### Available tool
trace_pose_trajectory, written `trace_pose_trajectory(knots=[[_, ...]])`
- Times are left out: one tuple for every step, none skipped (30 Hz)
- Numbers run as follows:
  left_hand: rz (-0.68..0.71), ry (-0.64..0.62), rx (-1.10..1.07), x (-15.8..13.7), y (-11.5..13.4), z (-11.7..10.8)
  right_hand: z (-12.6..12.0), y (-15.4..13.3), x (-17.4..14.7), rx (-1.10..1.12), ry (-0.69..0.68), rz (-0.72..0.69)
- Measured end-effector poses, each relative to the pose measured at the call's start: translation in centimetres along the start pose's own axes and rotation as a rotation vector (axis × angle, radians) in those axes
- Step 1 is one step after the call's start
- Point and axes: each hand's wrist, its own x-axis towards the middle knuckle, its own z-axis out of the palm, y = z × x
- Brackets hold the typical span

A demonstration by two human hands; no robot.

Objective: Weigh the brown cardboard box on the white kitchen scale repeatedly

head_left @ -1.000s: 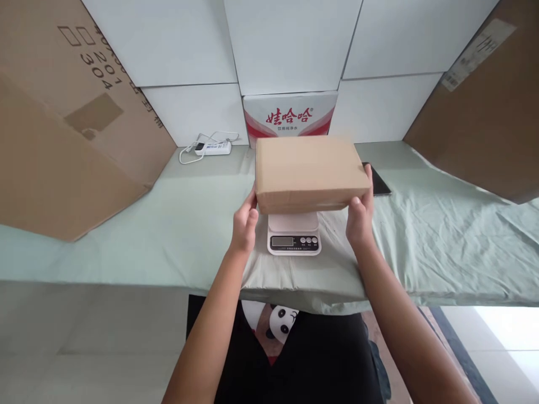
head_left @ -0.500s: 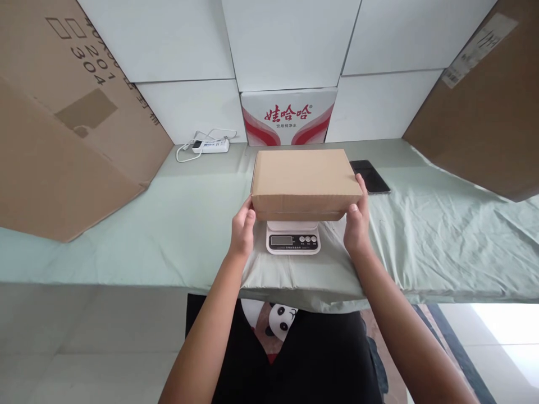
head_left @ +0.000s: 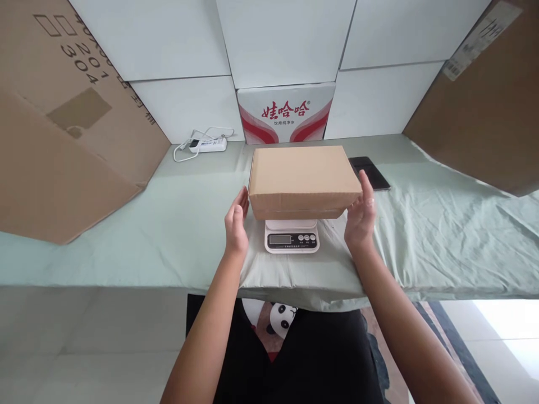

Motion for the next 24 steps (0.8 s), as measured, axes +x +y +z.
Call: trace_pose_trajectory(knots=[[-0.010,-0.032,-0.004,0.0,0.0,0.0,0.2,-0.1,-0.1,0.008,-0.010,0.007],[-0.019,-0.070,0.000,-0.1,0.0,0.1,0.3,-0.1,-0.2,0.018,-0.019,0.009],[-0.025,-0.107,0.011,-0.1,0.1,0.1,0.4,-0.2,-0.3,0.028,-0.029,0.006],[-0.029,-0.137,0.028,-0.1,0.1,0.0,0.4,-0.3,-0.3,0.036,-0.041,-0.001],[-0.031,-0.157,0.046,-0.2,0.1,0.0,0.5,-0.3,-0.4,0.042,-0.049,-0.010],[-0.029,-0.165,0.061,-0.2,0.2,0.0,0.5,-0.4,-0.4,0.043,-0.054,-0.021],[-0.027,-0.165,0.069,-0.3,0.2,0.0,0.5,-0.4,-0.5,0.042,-0.054,-0.033],[-0.025,-0.163,0.072,-0.3,0.2,-0.1,0.5,-0.5,-0.5,0.037,-0.053,-0.043],[-0.021,-0.160,0.073,-0.3,0.2,-0.1,0.5,-0.5,-0.5,0.030,-0.052,-0.052],[-0.019,-0.160,0.076,-0.3,0.2,-0.1,0.5,-0.5,-0.4,0.018,-0.049,-0.061],[-0.017,-0.155,0.081,-0.3,0.2,-0.1,0.4,-0.5,-0.4,0.006,-0.048,-0.069],[-0.013,-0.142,0.084,-0.3,0.2,-0.1,0.4,-0.4,-0.3,-0.001,-0.045,-0.074],[-0.006,-0.113,0.086,-0.3,0.3,-0.1,0.2,-0.4,-0.2,-0.003,-0.037,-0.075],[0.005,-0.067,0.083,-0.2,0.3,-0.1,0.0,-0.2,-0.1,-0.001,-0.024,-0.073],[0.018,-0.011,0.078,-0.2,0.4,-0.2,-0.2,-0.1,0.1,0.004,-0.006,-0.066],[0.033,0.047,0.074,-0.1,0.4,-0.2,-0.4,0.1,0.2,0.011,0.010,-0.055],[0.046,0.097,0.071,-0.1,0.5,-0.2,-0.5,0.3,0.3,0.016,0.025,-0.042],[0.057,0.131,0.071,0.0,0.5,-0.3,-0.7,0.4,0.4,0.017,0.035,-0.032],[0.064,0.148,0.073,0.0,0.5,-0.3,-0.8,0.5,0.5,0.014,0.036,-0.025],[0.068,0.145,0.075,0.0,0.5,-0.3,-0.8,0.6,0.5,0.010,0.029,-0.024],[0.069,0.129,0.074,0.0,0.5,-0.3,-0.8,0.6,0.5,0.006,0.018,-0.029],[0.067,0.104,0.071,0.0,0.5,-0.2,-0.6,0.5,0.5,0.002,0.003,-0.036],[0.064,0.073,0.067,0.0,0.4,-0.2,-0.5,0.4,0.4,0.001,-0.011,-0.042],[0.061,0.038,0.062,0.0,0.4,-0.2,-0.3,0.3,0.3,0.004,-0.022,-0.045]])
